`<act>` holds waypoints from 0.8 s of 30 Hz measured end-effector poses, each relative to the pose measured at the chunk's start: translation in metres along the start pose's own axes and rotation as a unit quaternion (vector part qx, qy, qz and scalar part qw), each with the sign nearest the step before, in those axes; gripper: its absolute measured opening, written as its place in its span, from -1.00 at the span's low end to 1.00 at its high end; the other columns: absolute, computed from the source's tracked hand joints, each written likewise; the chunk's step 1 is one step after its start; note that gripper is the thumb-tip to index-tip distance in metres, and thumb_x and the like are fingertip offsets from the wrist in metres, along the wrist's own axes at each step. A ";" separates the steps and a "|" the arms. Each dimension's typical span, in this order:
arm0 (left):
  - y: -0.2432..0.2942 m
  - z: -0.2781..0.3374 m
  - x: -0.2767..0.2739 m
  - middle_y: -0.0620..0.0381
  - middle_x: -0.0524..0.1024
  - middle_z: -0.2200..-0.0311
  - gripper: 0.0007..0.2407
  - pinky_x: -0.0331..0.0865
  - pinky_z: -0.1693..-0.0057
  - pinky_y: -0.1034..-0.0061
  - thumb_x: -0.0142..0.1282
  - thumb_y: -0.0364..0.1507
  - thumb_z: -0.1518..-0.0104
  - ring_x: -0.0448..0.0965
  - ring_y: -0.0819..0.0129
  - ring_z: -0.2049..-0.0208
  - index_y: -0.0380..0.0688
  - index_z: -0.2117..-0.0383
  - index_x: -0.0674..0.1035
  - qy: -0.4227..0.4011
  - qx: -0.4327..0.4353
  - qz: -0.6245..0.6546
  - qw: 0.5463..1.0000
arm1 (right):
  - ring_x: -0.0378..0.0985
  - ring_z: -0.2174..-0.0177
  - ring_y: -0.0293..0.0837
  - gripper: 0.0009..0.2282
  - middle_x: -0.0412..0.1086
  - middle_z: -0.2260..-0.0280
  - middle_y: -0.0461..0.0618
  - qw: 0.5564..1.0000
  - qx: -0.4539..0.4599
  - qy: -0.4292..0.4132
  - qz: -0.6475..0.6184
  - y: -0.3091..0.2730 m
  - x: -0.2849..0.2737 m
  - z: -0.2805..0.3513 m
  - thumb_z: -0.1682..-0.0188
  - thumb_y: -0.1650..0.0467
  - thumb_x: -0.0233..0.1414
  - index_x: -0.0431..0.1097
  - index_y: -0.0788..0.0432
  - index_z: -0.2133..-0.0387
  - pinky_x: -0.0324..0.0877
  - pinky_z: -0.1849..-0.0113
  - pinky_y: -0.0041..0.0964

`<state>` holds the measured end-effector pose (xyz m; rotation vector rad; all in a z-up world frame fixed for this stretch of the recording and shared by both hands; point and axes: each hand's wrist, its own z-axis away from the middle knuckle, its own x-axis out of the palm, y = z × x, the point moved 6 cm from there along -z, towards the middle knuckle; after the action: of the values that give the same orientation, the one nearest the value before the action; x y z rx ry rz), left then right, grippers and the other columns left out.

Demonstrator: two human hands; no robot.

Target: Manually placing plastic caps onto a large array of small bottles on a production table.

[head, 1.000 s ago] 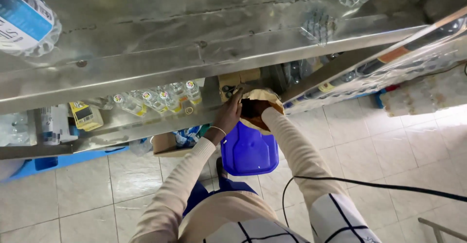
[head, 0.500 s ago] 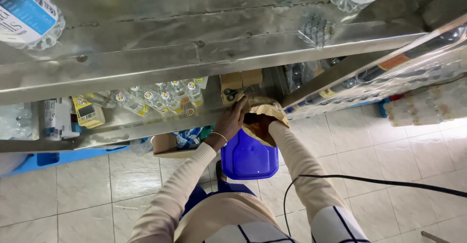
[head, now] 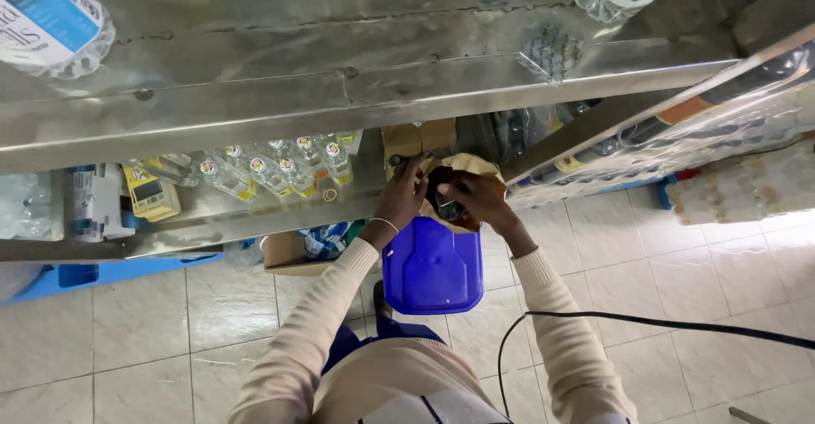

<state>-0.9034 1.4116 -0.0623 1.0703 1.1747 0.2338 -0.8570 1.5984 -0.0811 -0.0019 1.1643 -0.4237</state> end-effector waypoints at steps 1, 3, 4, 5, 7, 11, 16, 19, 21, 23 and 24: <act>0.004 -0.001 -0.003 -0.21 0.55 -0.04 -0.57 0.76 0.15 0.16 -0.10 -0.39 -0.49 0.73 -0.08 0.08 0.07 -0.48 0.21 0.018 0.013 0.027 0.999 | 0.69 0.07 -0.05 -0.35 0.58 0.09 -0.23 0.980 0.001 -0.010 -0.200 -0.014 -0.030 0.036 0.17 -0.34 -0.10 0.49 -0.51 -0.11 0.50 0.05 -0.18; 0.016 0.002 -0.012 -0.23 0.53 -0.04 -0.58 0.76 0.11 0.14 -0.08 -0.41 -0.48 0.71 -0.10 0.04 0.02 -0.46 0.25 0.037 0.025 0.051 0.998 | 0.68 0.06 0.03 -0.50 0.54 0.03 -0.02 0.919 0.001 -0.020 -0.394 -0.025 -0.067 0.083 -0.01 -0.12 0.16 0.55 -0.28 -0.15 0.45 0.02 -0.19; 0.027 0.004 -0.019 -0.25 0.47 -0.08 -0.63 0.71 0.02 0.08 -0.07 -0.36 -0.49 0.64 -0.19 -0.04 -0.07 -0.39 0.31 0.063 0.034 0.048 0.996 | 0.60 0.07 0.00 -0.53 0.43 0.05 0.03 0.874 -0.049 -0.006 -0.484 -0.026 -0.079 0.094 -0.04 0.16 0.22 0.46 -0.03 -0.22 0.46 0.07 -0.16; 0.039 0.006 -0.027 -0.28 0.40 -0.12 -0.65 0.66 -0.06 0.02 -0.05 -0.30 -0.50 0.57 -0.28 -0.12 -0.15 -0.32 0.37 0.088 0.042 0.044 0.994 | 0.52 0.08 -0.04 -0.51 0.32 0.07 0.09 0.817 -0.098 0.007 -0.568 -0.025 -0.091 0.106 -0.07 0.43 0.28 0.37 0.21 -0.29 0.47 0.12 -0.12; 0.063 0.020 -0.029 -0.23 0.39 -0.14 -0.64 0.62 -0.13 0.00 -0.03 -0.29 -0.51 0.54 -0.25 -0.16 -0.11 -0.34 0.38 0.077 0.046 0.140 0.986 | 0.53 0.05 -0.05 -0.43 0.40 0.04 0.11 0.812 -0.101 0.022 -0.575 -0.017 -0.085 0.105 0.01 0.46 0.34 0.37 0.21 -0.30 0.48 0.05 -0.14; 0.098 0.049 -0.024 -0.15 0.45 -0.21 -0.56 0.60 -0.19 0.02 0.12 -0.24 -0.48 0.60 -0.08 -0.18 0.04 -0.44 0.37 -0.012 0.029 0.405 0.914 | 0.61 0.16 -0.10 -0.41 0.53 0.14 0.13 0.779 -0.104 0.058 -0.616 -0.017 -0.090 0.124 0.10 0.52 0.40 0.39 0.30 -0.25 0.55 0.08 -0.22; 0.121 0.072 -0.051 -0.11 0.41 -0.30 -0.49 0.35 -0.39 -0.04 0.29 -0.36 -0.36 0.33 -0.14 -0.41 0.01 -0.43 0.41 -0.033 0.044 0.414 0.909 | 0.62 0.21 -0.14 -0.38 0.54 0.18 0.11 0.780 -0.107 0.096 -0.610 -0.017 -0.091 0.142 0.23 0.56 0.47 0.45 0.30 -0.16 0.57 0.11 -0.25; 0.109 0.075 -0.043 -0.10 0.33 -0.35 -0.39 0.28 -0.43 -0.07 0.39 -0.39 -0.28 0.25 -0.10 -0.44 0.00 -0.46 0.36 -0.042 0.038 0.457 0.888 | 0.59 0.20 -0.16 -0.42 0.54 0.17 0.11 0.767 -0.124 0.131 -0.615 -0.029 -0.097 0.156 0.22 0.55 0.47 0.46 0.31 -0.13 0.56 0.10 -0.25; 0.097 0.075 -0.031 -0.08 0.27 -0.39 -0.30 0.24 -0.45 -0.07 0.47 -0.38 -0.21 0.21 -0.05 -0.44 0.01 -0.49 0.30 -0.040 0.032 0.482 0.875 | 0.58 0.20 -0.17 -0.44 0.53 0.19 0.11 0.750 -0.131 0.147 -0.631 -0.037 -0.092 0.159 0.18 0.55 0.44 0.45 0.32 -0.13 0.57 0.12 -0.25; 0.084 0.078 -0.010 0.11 0.49 -0.22 -0.41 0.49 -0.30 0.23 0.48 -0.46 -0.15 0.48 0.33 -0.23 -0.02 -0.35 0.47 -0.026 -0.007 0.560 0.828 | 0.55 0.18 -0.26 -0.47 0.50 0.18 -0.01 0.720 -0.125 0.187 -0.657 -0.037 -0.077 0.158 0.13 0.47 0.43 0.39 0.26 -0.11 0.53 0.10 -0.35; 0.082 0.078 -0.009 0.11 0.49 -0.22 -0.41 0.49 -0.30 0.23 0.48 -0.46 -0.15 0.48 0.33 -0.23 -0.02 -0.35 0.47 -0.024 -0.008 0.560 0.828 | 0.55 0.18 -0.26 -0.47 0.50 0.18 -0.01 0.720 -0.125 0.185 -0.658 -0.044 -0.081 0.163 0.13 0.47 0.43 0.39 0.26 -0.11 0.53 0.10 -0.35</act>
<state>-0.8126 1.4048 0.0065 1.6425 0.3565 1.1156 -0.7526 1.5489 0.0660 -1.0972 1.4668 -1.5773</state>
